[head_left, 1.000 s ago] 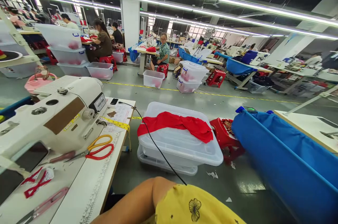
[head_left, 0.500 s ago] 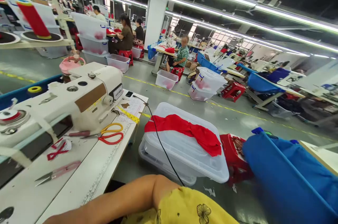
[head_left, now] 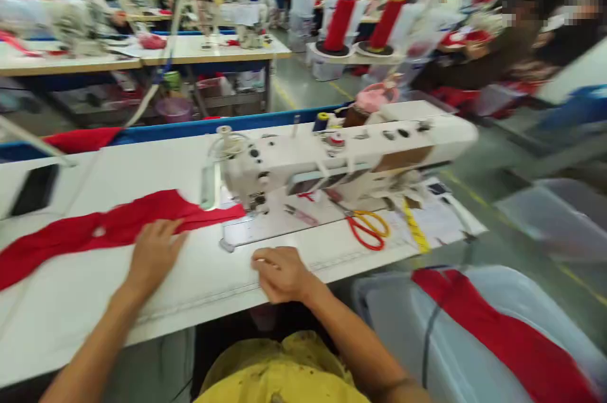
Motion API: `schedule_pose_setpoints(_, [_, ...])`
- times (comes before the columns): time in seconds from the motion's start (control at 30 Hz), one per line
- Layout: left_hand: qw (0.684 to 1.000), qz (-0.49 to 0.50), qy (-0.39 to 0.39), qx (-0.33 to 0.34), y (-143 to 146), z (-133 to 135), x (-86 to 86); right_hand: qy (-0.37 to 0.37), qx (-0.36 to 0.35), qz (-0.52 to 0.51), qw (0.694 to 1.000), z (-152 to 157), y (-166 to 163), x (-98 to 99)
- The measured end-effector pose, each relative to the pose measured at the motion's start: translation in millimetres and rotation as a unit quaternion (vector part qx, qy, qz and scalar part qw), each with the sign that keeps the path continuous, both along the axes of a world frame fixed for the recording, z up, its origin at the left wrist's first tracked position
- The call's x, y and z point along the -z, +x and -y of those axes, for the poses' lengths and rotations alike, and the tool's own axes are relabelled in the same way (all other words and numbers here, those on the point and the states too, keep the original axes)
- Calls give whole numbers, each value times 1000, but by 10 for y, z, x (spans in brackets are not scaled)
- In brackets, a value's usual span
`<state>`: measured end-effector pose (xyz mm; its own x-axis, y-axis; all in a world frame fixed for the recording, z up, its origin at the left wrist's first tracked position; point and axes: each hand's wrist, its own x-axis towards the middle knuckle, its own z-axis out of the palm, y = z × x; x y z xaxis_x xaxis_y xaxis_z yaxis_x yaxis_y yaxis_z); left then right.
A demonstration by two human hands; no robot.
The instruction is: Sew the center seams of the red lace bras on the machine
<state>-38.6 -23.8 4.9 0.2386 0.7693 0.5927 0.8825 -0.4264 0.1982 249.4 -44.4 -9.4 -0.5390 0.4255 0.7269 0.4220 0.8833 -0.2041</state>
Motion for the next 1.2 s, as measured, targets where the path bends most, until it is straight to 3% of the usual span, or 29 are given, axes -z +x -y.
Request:
schedule_pose_setpoints(0.07, [996, -57, -52, -44, -85, 406, -17, -21, -13, -52, 998, 4, 21, -30])
schedule_pose_setpoints(0.17, [987, -54, -152, -25, 417, 841, 71, -66, -20, -123, 990, 32, -11, -117])
schedule_pose_setpoints(0.27, [981, 11, -180, 64, 1051, 1084, 109, -139, -17, -172, 975, 119, -94, -278])
schedule_pose_setpoints(0.37, [965, 109, -149, 185, 1287, 1207, 53, -210, -20, -122, 970, 217, -169, -382])
schedule_pose_setpoints(0.47, [962, 162, -98, 197, 1089, 1201, -6, -241, -13, -22, 970, 269, -132, -346])
schedule_pose_setpoints(0.6, [991, 83, -86, 53, 593, 1091, -71, -187, 33, 116, 975, 211, 144, -186])
schedule_pose_setpoints(0.7, [996, -19, -87, -10, 349, 1036, -97, -137, 44, 176, 974, 95, 389, -138])
schedule_pose_setpoints(0.83, [996, -42, -82, -19, 335, 1000, -115, -107, 61, 146, 982, 52, 457, -241])
schedule_pose_setpoints(0.93, [998, 0, -53, 20, 448, 924, -123, -110, 0, 119, 987, 162, 283, -319])
schedule_pose_setpoints(1.0, [997, -29, -65, 22, 505, 848, -102, -120, -31, 146, 982, 233, 157, -312])
schedule_pose_setpoints(1.13, [981, -137, -111, -85, 464, 774, 8, -116, -8, 179, 977, 207, 85, -167])
schedule_pose_setpoints(1.2, [979, -140, -109, -99, 422, 826, 28, -124, -2, 171, 977, 158, 118, -101])
